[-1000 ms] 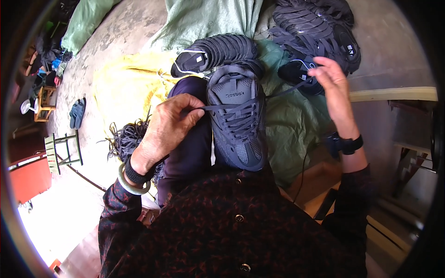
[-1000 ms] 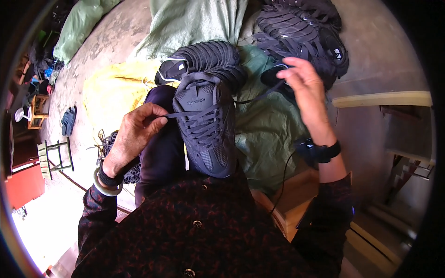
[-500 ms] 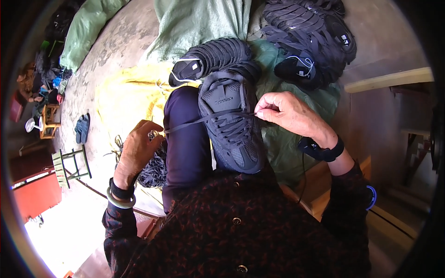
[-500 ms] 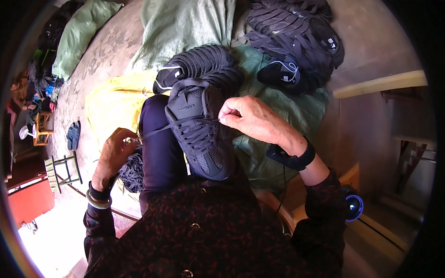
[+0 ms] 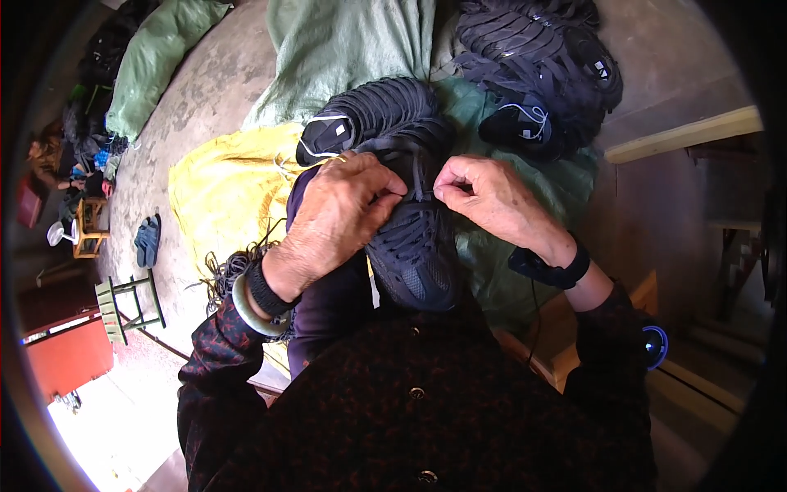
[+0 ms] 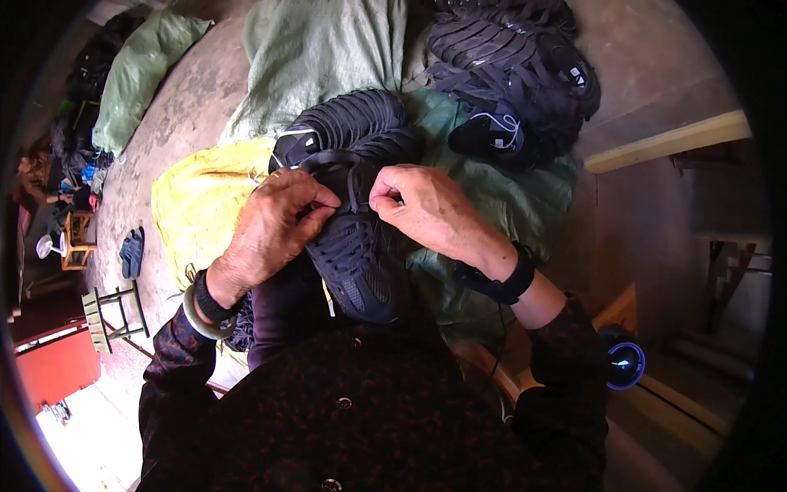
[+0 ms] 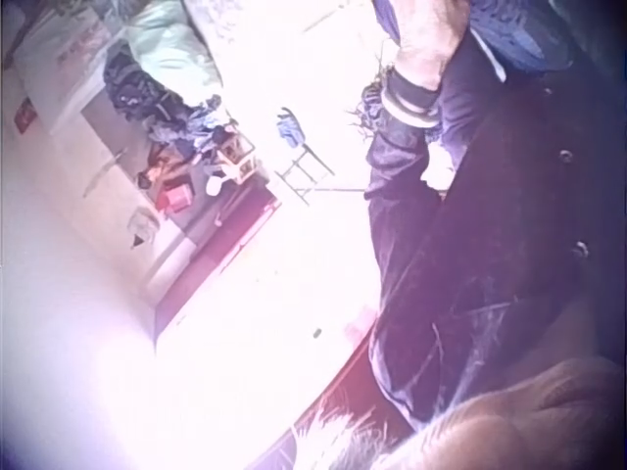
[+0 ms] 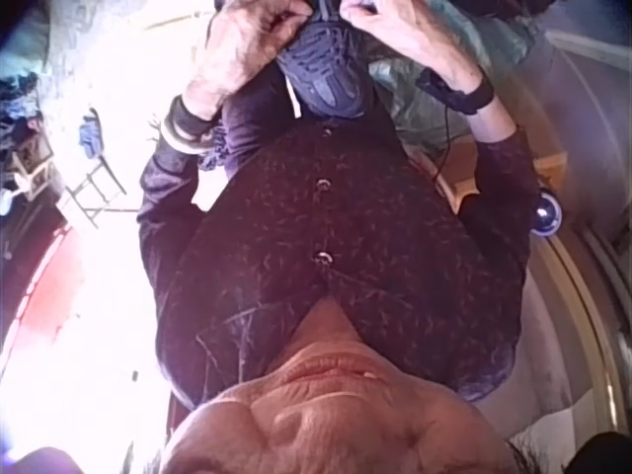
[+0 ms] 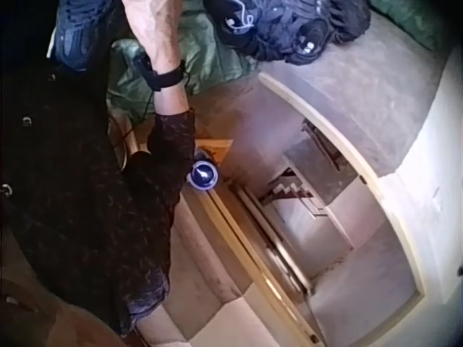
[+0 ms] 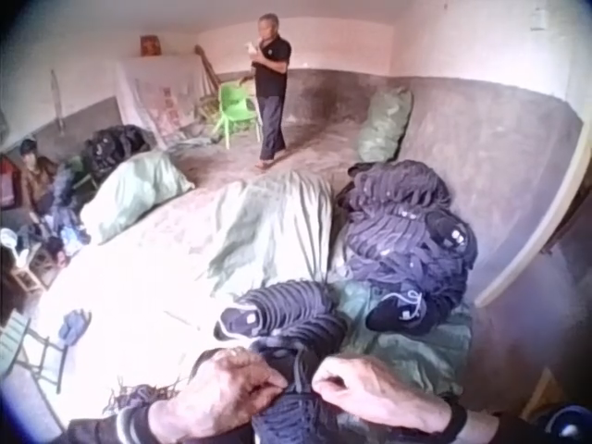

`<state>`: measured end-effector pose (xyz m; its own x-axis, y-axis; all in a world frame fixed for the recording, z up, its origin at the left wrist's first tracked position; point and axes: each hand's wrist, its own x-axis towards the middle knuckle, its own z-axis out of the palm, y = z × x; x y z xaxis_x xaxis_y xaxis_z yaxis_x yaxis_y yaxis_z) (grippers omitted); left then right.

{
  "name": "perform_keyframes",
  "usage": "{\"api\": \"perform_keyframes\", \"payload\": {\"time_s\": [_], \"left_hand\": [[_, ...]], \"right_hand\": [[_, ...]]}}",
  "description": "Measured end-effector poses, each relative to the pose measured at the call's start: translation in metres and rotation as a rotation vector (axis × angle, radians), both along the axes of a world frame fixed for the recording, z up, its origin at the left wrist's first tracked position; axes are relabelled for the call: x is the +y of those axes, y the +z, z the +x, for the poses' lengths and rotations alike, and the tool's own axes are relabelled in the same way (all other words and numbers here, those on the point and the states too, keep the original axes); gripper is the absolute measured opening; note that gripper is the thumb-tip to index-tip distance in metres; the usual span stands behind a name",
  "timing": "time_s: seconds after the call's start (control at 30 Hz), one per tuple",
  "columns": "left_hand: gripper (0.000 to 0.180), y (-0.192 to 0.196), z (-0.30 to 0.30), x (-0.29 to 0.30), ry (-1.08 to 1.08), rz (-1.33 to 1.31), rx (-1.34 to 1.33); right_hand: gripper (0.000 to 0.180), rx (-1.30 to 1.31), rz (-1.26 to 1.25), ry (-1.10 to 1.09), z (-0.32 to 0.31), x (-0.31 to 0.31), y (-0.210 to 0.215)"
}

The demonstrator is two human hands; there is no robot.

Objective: Lacing a grey athletic shoe while sitting in a workshop.

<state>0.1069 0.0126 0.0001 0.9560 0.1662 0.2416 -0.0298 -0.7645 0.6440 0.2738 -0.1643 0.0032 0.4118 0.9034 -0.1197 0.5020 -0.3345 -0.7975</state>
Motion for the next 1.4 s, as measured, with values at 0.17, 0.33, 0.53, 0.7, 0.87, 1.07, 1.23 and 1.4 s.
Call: {"api": "perform_keyframes", "payload": {"time_s": [0.17,0.33,0.53,0.7,0.87,1.07,1.23,1.4], "left_hand": [[0.017,-0.003,0.012,-0.011,0.070,0.049,0.026],[0.015,-0.012,0.021,-0.017,0.181,-0.006,0.095],[0.013,-0.027,0.022,-0.017,0.231,-0.163,0.099],[0.013,-0.018,0.016,-0.016,0.154,-0.152,0.165],[0.013,-0.023,0.015,-0.014,0.098,-0.061,0.169],[0.013,-0.017,0.014,-0.014,0.116,-0.099,0.205],[0.018,-0.020,0.016,-0.014,0.110,-0.116,0.193],[0.017,-0.019,0.015,-0.014,0.122,-0.076,0.184]], "right_hand": [[0.005,-0.124,0.065,0.018,0.000,0.001,-0.006],[0.010,-0.486,0.083,0.067,-0.008,0.006,-0.004],[0.009,-0.289,0.086,0.076,-0.006,0.005,-0.006],[0.017,0.007,-0.068,-0.011,-0.002,0.002,-0.011],[0.010,-0.428,0.126,0.081,-0.015,0.006,-0.008],[0.021,0.053,-0.118,0.086,0.010,0.007,-0.012],[0.024,0.424,-0.172,0.091,0.032,0.007,-0.020],[0.017,0.281,-0.072,0.151,0.025,0.013,-0.024]]}}
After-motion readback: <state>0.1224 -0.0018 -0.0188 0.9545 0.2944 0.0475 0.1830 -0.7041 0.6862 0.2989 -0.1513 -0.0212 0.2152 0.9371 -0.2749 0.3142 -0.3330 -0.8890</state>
